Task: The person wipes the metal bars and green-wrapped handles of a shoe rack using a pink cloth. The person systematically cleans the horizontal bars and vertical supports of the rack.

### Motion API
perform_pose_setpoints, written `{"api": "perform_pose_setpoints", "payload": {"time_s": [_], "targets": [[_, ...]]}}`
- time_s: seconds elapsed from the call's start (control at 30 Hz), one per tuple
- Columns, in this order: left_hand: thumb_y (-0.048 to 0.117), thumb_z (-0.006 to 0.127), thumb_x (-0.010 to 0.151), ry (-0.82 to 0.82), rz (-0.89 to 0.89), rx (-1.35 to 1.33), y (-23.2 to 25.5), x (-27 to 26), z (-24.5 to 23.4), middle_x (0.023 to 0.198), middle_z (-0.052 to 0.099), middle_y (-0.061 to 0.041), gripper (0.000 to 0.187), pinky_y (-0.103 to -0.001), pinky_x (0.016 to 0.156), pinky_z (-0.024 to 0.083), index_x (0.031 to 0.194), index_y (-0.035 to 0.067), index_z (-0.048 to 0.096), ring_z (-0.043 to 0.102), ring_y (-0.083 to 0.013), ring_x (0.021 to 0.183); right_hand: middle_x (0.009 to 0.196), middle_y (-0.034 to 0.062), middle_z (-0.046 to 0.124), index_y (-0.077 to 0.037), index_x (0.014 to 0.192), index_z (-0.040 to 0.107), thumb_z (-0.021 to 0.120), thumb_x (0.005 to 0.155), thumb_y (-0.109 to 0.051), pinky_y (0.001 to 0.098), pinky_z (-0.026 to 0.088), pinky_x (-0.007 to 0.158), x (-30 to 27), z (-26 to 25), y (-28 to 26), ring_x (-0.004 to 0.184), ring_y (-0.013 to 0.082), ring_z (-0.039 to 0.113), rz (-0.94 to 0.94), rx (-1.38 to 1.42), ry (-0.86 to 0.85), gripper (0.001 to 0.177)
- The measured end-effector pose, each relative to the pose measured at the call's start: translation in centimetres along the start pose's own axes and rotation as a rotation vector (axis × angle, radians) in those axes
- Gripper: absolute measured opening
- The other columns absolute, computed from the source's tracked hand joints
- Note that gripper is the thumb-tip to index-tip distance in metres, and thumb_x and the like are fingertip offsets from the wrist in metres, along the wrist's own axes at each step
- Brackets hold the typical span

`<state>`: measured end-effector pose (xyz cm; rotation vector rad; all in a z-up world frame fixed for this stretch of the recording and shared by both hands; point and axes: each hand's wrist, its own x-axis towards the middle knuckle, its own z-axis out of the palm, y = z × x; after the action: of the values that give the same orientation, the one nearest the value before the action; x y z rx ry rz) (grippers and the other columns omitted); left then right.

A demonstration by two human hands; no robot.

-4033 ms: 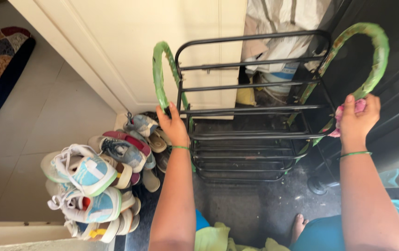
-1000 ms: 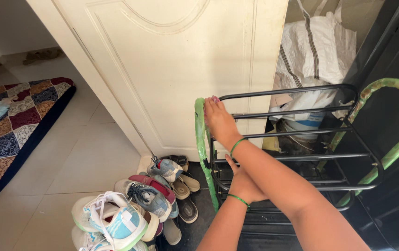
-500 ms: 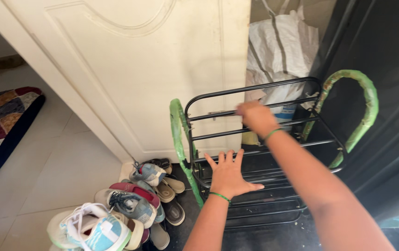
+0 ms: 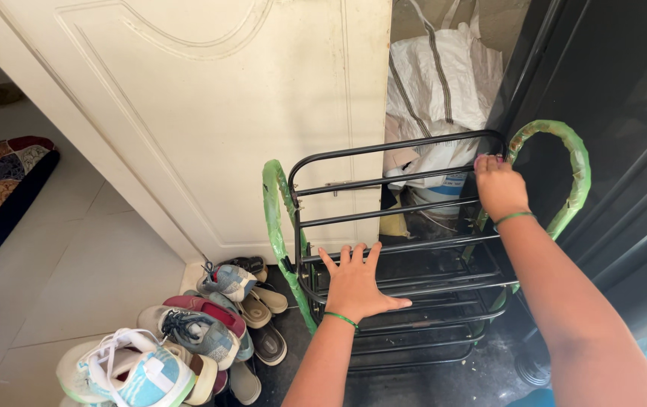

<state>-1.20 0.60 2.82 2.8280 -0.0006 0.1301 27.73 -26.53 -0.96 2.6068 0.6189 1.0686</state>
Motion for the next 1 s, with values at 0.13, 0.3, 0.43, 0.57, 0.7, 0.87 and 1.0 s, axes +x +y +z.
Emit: {"api": "perform_pose_setpoints", "payload": {"time_s": [0.13, 0.3, 0.43, 0.57, 0.7, 0.87, 1.0], "targets": [[0.08, 0.081, 0.051, 0.015, 0.018, 0.015, 0.0, 0.0, 0.1, 0.149, 0.045, -0.018, 0.13, -0.083, 0.11, -0.004, 0.153, 0.01, 0.04, 0.031, -0.044, 0.143, 0.115, 0.0097, 0.073, -0.008, 0.116, 0.072, 0.063, 0.085, -0.019, 0.0393, 0.061, 0.07, -2.2, -2.0, 1.1, 0.092, 0.0264, 0.072, 0.061, 0.024, -0.155, 0.034], [0.081, 0.079, 0.053, 0.039, 0.034, 0.01, -0.3, 0.0, 0.6, 0.15, 0.045, -0.019, 0.129, -0.084, 0.109, -0.003, 0.154, 0.01, 0.04, 0.032, -0.0458, 0.143, 0.114, 0.0149, 0.072, -0.009, 0.107, 0.077, 0.062, 0.098, -0.028, 0.0442, 0.061, 0.082, -3.2, -1.8, 0.4, 0.102, 0.0338, 0.072, 0.252, 0.2, -0.39, 0.026], [0.083, 0.077, 0.053, 0.011, 0.039, 0.018, -0.3, 0.1, 0.7, 0.15, 0.044, -0.019, 0.131, -0.086, 0.108, -0.006, 0.155, 0.011, 0.038, 0.033, -0.0452, 0.141, 0.121, 0.0203, 0.069, -0.005, 0.104, 0.079, 0.068, 0.082, -0.023, 0.0407, 0.063, 0.076, -1.8, -2.1, -2.1, 0.1, 0.032, 0.073, 0.269, 0.051, -0.407, 0.031], [0.083, 0.077, 0.052, -0.033, 0.027, 0.008, -0.3, 0.4, 1.0, 0.15, 0.043, -0.019, 0.132, -0.087, 0.107, -0.007, 0.156, 0.011, 0.037, 0.031, -0.0445, 0.141, 0.115, 0.0171, 0.07, -0.009, 0.1, 0.079, 0.066, 0.085, -0.024, 0.0422, 0.064, 0.077, 0.4, -5.5, -8.3, 0.102, 0.0319, 0.073, 0.15, 0.148, -0.584, 0.025], [0.083, 0.078, 0.051, -0.03, 0.023, 0.023, -0.3, 0.4, 1.0, 0.15, 0.042, -0.019, 0.133, -0.087, 0.107, -0.007, 0.155, 0.009, 0.039, 0.03, -0.0439, 0.142, 0.093, 0.0167, 0.074, -0.009, 0.088, 0.079, 0.067, 0.079, -0.02, 0.0438, 0.062, 0.077, 3.6, -9.7, -19.1, 0.088, 0.0317, 0.075, -0.056, 0.385, -0.543, 0.018], [0.082, 0.079, 0.053, 0.003, 0.031, 0.054, 0.0, 0.2, 0.3, 0.152, 0.041, -0.02, 0.121, -0.086, 0.107, -0.005, 0.144, 0.008, 0.048, 0.03, -0.0439, 0.145, 0.111, 0.0092, 0.067, -0.016, 0.106, 0.074, 0.073, 0.073, -0.021, 0.0478, 0.057, 0.08, 4.7, -12.6, -23.8, 0.096, 0.0325, 0.071, -0.187, 0.739, -0.463, 0.033], [0.081, 0.079, 0.051, -0.017, -0.004, 0.032, 0.2, 0.0, 0.0, 0.149, 0.045, -0.019, 0.131, -0.085, 0.11, -0.004, 0.152, 0.007, 0.041, 0.035, -0.0411, 0.141, 0.11, 0.0062, 0.069, -0.023, 0.112, 0.075, 0.073, 0.079, -0.024, 0.0468, 0.058, 0.08, 3.0, -10.6, -17.7, 0.097, 0.0309, 0.072, -0.238, 0.679, -0.382, 0.033]]}}
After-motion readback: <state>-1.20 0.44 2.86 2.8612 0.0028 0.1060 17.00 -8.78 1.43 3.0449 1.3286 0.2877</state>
